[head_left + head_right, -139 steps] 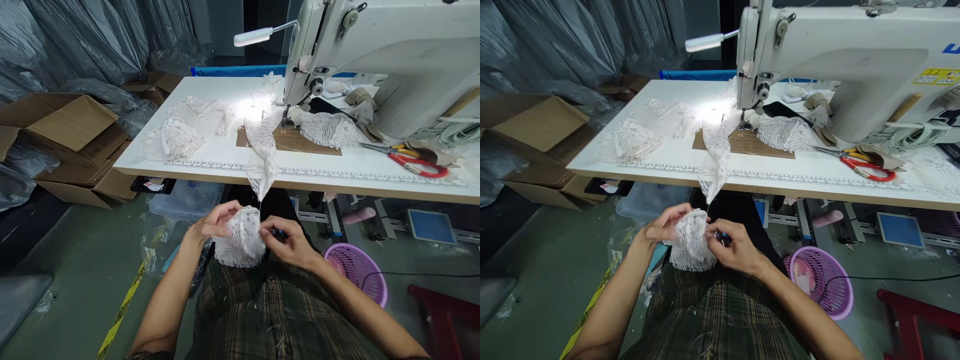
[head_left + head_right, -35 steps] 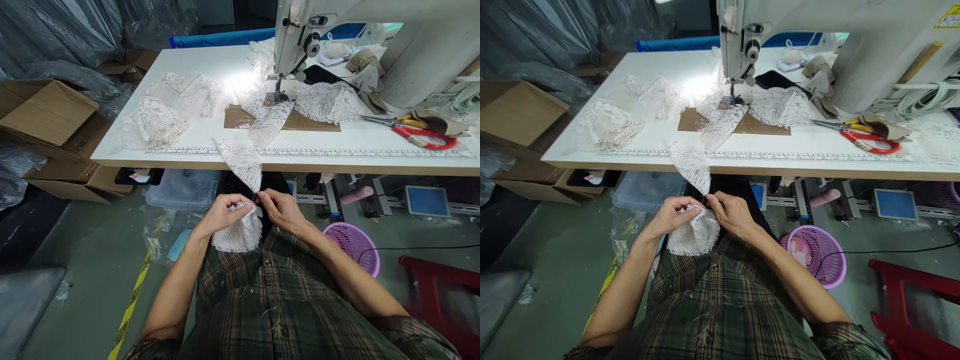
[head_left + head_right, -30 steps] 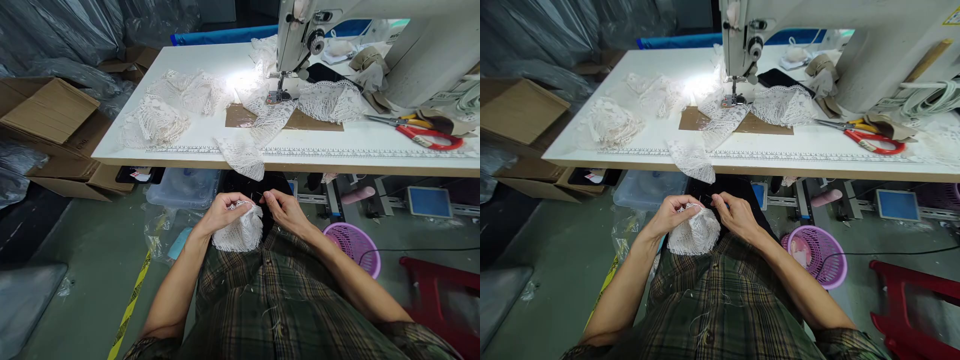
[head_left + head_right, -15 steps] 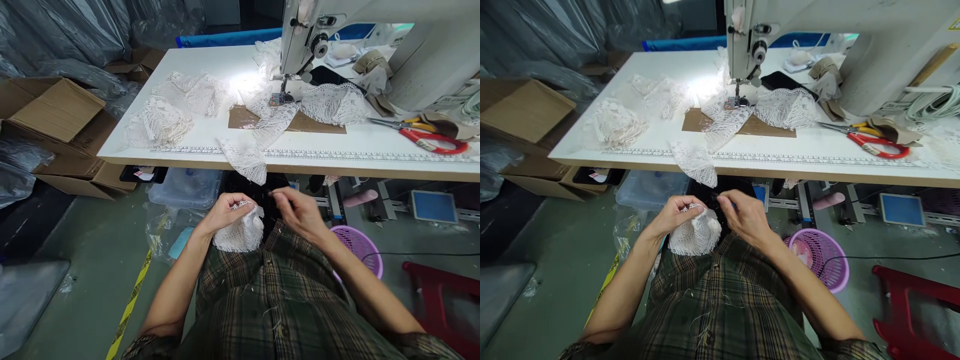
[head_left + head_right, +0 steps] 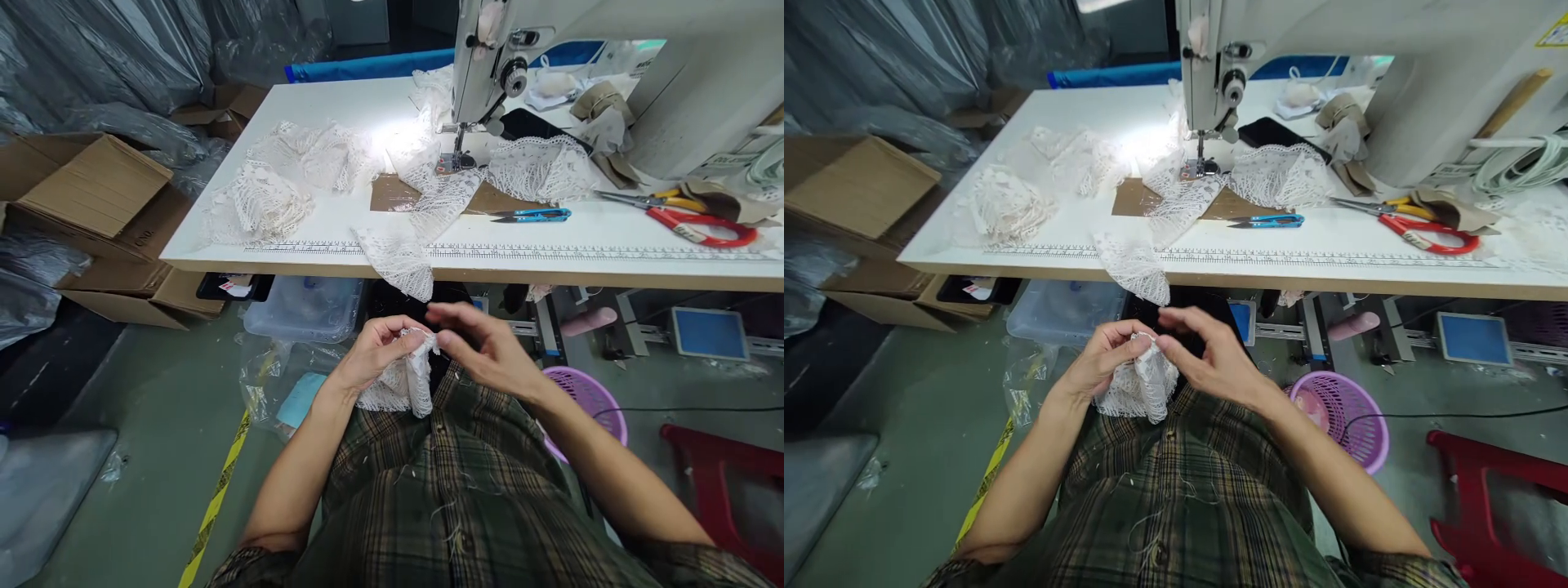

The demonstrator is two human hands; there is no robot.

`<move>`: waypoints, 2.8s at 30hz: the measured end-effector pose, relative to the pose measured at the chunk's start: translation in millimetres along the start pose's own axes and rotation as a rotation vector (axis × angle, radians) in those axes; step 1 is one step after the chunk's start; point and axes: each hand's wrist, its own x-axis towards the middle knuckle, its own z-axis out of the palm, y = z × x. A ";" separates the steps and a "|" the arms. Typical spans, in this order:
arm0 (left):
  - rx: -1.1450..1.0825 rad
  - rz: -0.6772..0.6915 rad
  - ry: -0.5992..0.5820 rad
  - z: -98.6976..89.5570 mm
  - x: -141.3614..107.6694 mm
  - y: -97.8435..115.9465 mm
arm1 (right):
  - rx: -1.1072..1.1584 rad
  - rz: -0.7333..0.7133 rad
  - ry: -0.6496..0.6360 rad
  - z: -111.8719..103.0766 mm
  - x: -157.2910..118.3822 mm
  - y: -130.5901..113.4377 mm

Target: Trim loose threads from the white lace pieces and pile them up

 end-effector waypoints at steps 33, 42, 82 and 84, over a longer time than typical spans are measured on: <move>0.450 0.108 0.118 -31.7 -28.4 -3.5 | 0.404 0.090 -0.168 57.3 -12.8 31.0; 0.582 0.325 0.014 -42.8 -36.0 4.0 | 0.314 0.056 -0.246 46.1 -10.8 15.9; 0.414 0.267 0.323 -41.7 -25.3 -18.0 | 0.508 0.343 0.108 61.4 -7.6 17.2; 0.368 0.255 0.328 -42.4 -23.4 -21.3 | 0.542 0.373 0.106 63.9 -4.9 20.5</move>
